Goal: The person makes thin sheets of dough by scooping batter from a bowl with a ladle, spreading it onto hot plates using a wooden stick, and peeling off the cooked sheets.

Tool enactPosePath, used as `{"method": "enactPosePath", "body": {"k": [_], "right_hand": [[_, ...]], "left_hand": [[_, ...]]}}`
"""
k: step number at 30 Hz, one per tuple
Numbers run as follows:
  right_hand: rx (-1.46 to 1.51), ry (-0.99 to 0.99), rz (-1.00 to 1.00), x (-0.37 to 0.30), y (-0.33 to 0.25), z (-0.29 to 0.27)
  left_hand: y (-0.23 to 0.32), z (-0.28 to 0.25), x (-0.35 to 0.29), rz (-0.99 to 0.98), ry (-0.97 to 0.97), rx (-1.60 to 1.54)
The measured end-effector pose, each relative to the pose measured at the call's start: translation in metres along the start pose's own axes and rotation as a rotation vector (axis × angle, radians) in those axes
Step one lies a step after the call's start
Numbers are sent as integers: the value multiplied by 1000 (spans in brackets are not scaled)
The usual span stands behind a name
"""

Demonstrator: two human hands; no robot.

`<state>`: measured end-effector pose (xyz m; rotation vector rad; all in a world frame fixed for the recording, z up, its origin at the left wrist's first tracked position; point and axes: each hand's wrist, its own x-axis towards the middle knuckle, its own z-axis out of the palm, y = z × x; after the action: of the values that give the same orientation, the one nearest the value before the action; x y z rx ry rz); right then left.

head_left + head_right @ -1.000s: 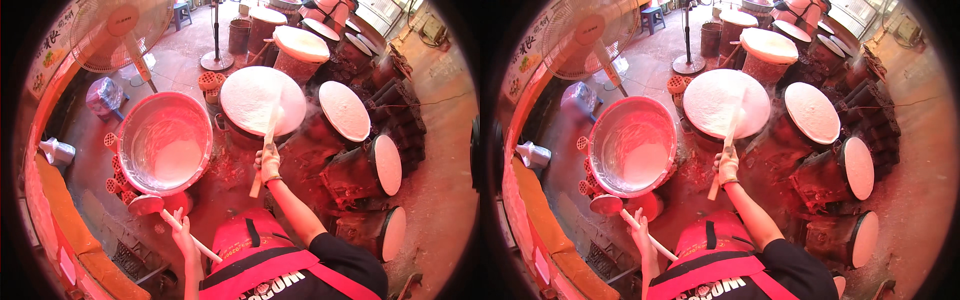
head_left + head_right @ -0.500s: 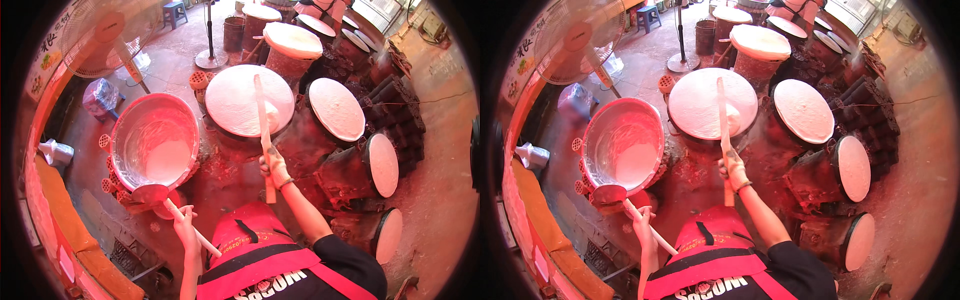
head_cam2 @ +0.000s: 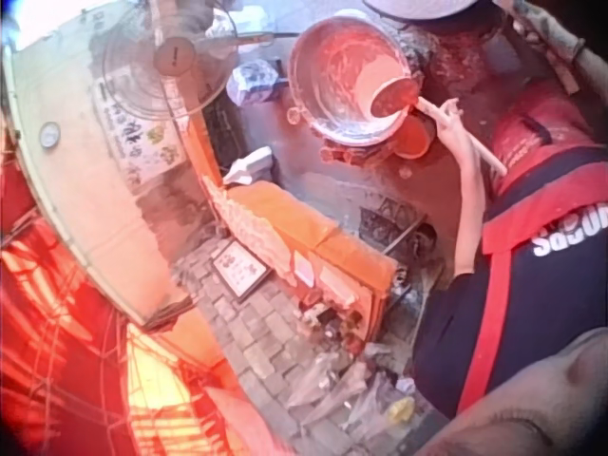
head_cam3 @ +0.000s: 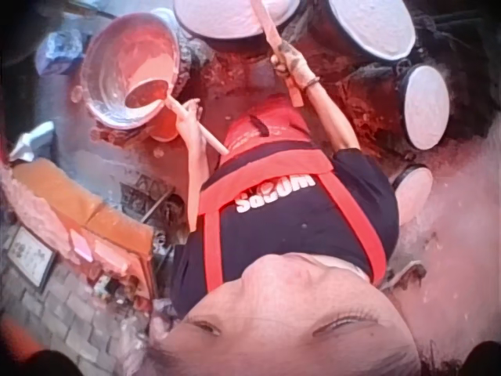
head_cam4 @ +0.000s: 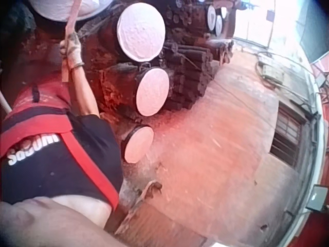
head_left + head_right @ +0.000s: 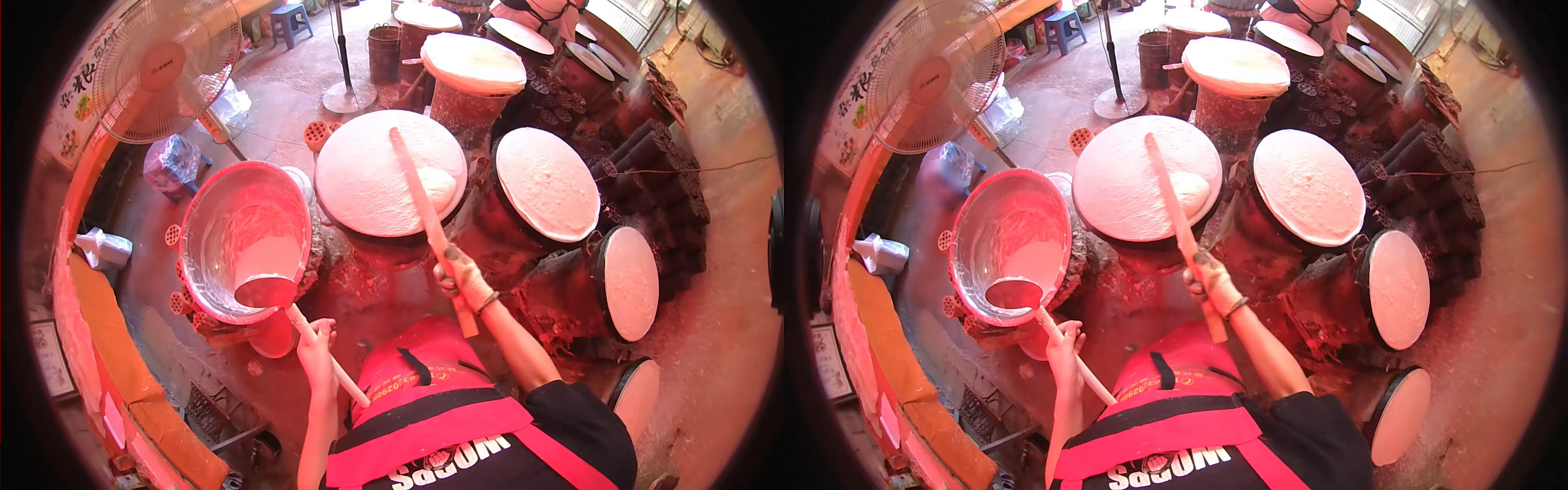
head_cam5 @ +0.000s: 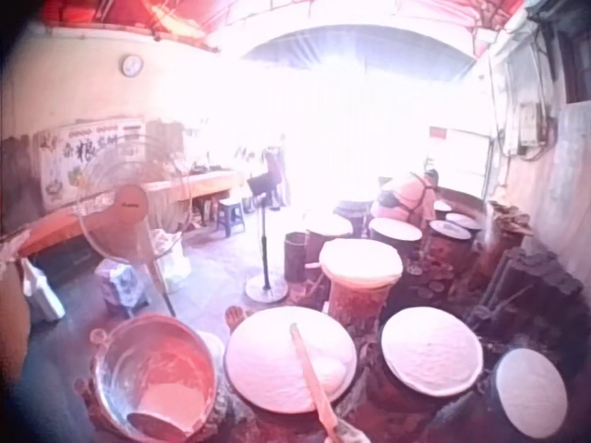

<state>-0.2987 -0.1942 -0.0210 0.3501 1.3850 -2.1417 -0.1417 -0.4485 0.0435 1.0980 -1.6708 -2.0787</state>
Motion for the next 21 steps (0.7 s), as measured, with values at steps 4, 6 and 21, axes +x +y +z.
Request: {"method": "enactPosePath", "body": {"k": [4, 6, 21], "right_hand": [[-205, -255, 121, -18, -3, -18], [-124, -165, 99, -17, -6, -58], [-340, 17, -181, 32, -39, -26]], "left_hand": [[11, 26, -2, -31, 18, -22], [13, 33, -2, -33, 41, -28], [26, 38, 18, -241, -182, -315]]}}
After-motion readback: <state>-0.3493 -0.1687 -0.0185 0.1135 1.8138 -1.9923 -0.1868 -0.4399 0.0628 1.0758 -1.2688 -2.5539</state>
